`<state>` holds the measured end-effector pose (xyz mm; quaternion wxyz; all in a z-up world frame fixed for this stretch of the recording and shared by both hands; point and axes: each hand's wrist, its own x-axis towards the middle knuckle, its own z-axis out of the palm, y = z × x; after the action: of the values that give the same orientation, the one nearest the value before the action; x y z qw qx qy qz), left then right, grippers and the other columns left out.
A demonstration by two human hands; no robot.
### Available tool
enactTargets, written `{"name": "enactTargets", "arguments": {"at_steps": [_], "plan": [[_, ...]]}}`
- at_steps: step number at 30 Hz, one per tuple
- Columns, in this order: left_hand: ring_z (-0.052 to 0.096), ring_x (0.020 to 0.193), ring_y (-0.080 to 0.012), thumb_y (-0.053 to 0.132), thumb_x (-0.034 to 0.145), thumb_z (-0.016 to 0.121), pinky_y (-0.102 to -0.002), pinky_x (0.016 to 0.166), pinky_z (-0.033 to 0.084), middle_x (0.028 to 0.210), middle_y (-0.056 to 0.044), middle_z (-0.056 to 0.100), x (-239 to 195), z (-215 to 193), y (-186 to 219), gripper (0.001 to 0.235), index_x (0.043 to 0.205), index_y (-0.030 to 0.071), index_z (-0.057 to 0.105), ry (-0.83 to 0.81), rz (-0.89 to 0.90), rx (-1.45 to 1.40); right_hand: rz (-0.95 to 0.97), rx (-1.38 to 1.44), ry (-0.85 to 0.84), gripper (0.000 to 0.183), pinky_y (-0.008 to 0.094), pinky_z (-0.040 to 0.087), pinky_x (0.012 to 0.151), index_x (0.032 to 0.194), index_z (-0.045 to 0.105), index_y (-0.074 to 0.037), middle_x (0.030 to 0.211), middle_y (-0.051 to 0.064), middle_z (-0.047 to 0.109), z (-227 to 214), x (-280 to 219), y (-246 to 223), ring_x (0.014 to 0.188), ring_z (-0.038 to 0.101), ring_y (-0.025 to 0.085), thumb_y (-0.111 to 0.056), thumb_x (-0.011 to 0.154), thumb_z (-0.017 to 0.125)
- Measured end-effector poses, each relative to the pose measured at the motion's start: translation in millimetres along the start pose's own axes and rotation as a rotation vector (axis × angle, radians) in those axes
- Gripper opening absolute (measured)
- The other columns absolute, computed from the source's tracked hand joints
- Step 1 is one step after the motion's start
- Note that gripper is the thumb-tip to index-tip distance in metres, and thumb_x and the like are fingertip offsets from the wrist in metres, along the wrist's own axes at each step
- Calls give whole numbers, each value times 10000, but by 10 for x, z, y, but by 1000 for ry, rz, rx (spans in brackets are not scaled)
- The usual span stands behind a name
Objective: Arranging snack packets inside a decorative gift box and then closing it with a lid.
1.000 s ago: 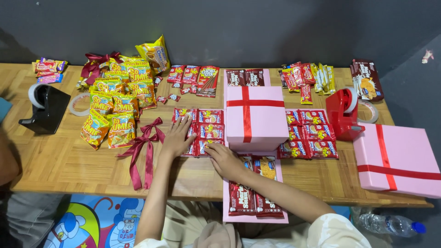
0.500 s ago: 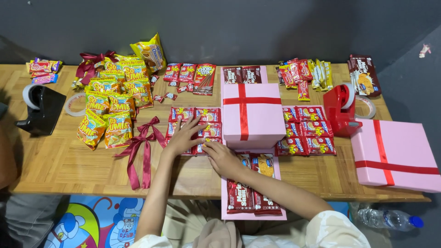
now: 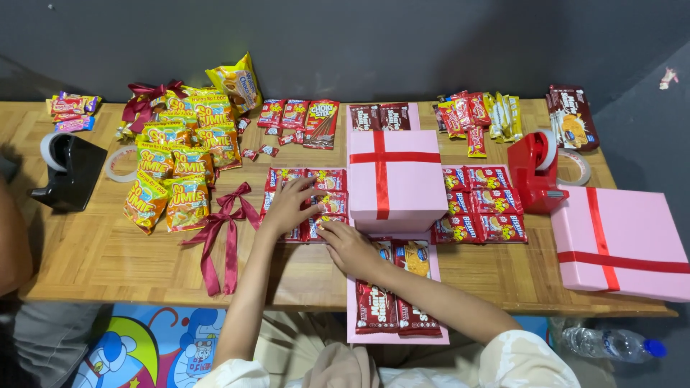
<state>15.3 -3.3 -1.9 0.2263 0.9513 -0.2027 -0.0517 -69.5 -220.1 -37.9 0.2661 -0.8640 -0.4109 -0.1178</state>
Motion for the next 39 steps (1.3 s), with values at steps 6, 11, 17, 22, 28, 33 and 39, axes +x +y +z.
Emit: {"name": "enactTargets", "arguments": {"at_steps": [6,11,17,22,28,33,39], "plan": [[332,1500,-263,613,977,520,-559,1234,154,1576,-3,430,179,254,-136,457,1403,458,573,82,32,190,12,18,-21,414,458,454,1072,1365,573,-16,1361,181,565,-5,4,8,1331,528,360,-82,957,558],[349,1487,-258,615,967,543,-538,1232,188,1562,12,443,231,310,-177,415,1344,462,624,89,15,191,18,18,-27,412,464,452,1073,1365,570,-14,1366,181,563,-11,-4,13,1335,525,362,-85,959,561],[391,1461,-293,601,993,521,-547,1216,237,1526,-14,482,221,198,-112,405,1332,419,649,79,-4,98,21,22,-39,408,462,448,1075,1366,572,-19,1356,177,563,9,-1,20,1333,523,359,-95,966,553],[438,1409,-285,639,977,515,-549,1178,312,1463,18,489,332,316,-117,439,1372,463,591,110,-28,206,24,27,-48,412,464,450,1072,1366,568,-27,1355,173,560,5,2,36,1334,520,360,-104,962,553],[478,1370,-296,603,943,597,-561,1125,377,1399,25,504,423,469,-214,365,1273,452,632,146,-43,292,18,33,-45,413,476,452,1073,1366,568,-15,1361,187,560,-5,-2,24,1338,518,371,-104,963,558],[438,1407,-356,470,1027,523,-592,1168,308,1454,-58,513,221,312,-149,436,1453,379,536,188,92,115,21,29,-52,412,466,451,1069,1364,572,-18,1354,178,562,6,-2,36,1334,520,364,-110,962,553],[508,1361,-236,266,973,649,-569,1180,302,1376,39,608,-3,-65,-580,321,1290,311,665,357,117,209,18,26,-48,418,475,452,1069,1363,576,-13,1355,186,565,46,-17,63,1332,524,370,-106,956,566]]}}
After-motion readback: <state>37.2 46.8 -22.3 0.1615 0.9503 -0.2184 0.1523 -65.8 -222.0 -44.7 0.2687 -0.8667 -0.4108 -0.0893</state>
